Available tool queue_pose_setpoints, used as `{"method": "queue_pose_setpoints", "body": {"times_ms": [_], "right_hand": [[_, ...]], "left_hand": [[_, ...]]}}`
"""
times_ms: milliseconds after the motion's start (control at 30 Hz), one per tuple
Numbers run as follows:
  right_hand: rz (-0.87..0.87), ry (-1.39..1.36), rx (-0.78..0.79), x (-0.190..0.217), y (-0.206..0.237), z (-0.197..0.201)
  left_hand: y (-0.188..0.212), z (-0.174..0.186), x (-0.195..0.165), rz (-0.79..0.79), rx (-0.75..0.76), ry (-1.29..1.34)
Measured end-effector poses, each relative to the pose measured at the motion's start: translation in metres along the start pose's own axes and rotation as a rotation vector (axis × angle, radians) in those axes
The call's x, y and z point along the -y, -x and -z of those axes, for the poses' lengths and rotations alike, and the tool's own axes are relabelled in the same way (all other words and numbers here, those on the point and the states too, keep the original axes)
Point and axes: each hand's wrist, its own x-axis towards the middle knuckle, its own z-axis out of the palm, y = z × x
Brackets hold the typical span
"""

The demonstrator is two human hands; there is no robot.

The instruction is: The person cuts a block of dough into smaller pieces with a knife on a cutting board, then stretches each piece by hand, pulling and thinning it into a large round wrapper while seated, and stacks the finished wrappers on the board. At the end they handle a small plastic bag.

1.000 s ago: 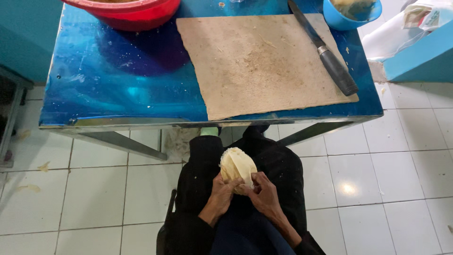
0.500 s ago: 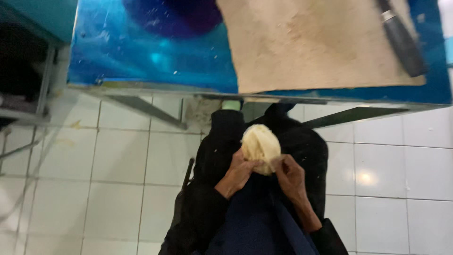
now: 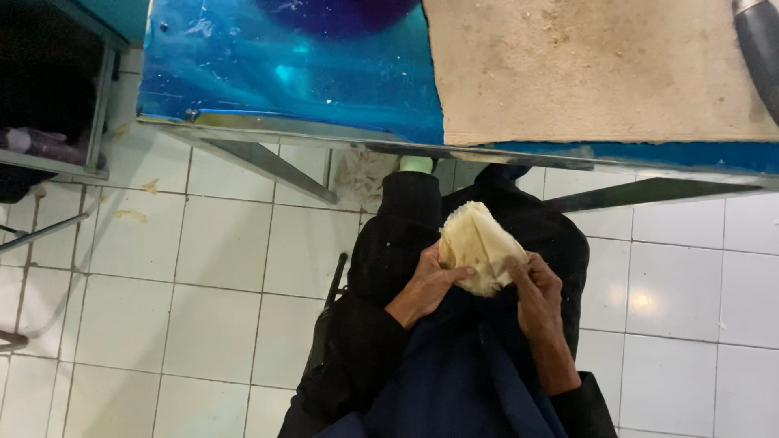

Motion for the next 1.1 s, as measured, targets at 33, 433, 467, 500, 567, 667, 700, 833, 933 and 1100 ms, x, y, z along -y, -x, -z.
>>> {"method": "queue_pose_setpoints", "body": {"times_ms": [33, 433, 467, 500, 567, 667, 700, 833, 933, 1100], "right_hand": [[-0.009, 0.005, 0.03, 0.002, -0.001, -0.001], [0.012, 0.081, 0.048, 0.016, 0.0, -0.014], [-0.009, 0.022, 0.038, 0.017, -0.001, -0.013], [-0.031, -0.037, 0.026, 0.016, -0.002, -0.012], [-0.067, 0.063, 0.035, 0.014, -0.004, -0.011], [-0.005, 0.11, 0.046, 0.01, -0.005, -0.008], [0.04, 0.11, 0.05, 0.009, -0.006, -0.006], [-0.026, -0.136, -0.019, 0.006, -0.006, 0.013], [-0.051, -0.205, -0.121, 0.005, -0.006, 0.028], [-0.011, -0.291, -0.193, -0.001, -0.002, 0.049]], "left_hand": [[0.001, 0.0, -0.001, 0.004, 0.0, -0.028], [0.001, -0.007, -0.008, -0.038, -0.05, -0.18], [0.001, -0.007, -0.008, -0.038, -0.052, -0.133], [0.0, -0.007, -0.009, -0.036, -0.053, -0.087], [0.0, -0.008, -0.01, -0.031, -0.034, -0.159], [0.0, -0.008, -0.011, 0.01, -0.07, -0.155], [0.0, -0.008, -0.012, 0.025, -0.09, -0.136], [-0.003, -0.002, -0.012, 0.023, -0.137, 0.204], [-0.007, 0.0, -0.012, 0.055, -0.165, 0.302], [-0.008, 0.004, -0.013, 0.134, -0.217, 0.38]]}}
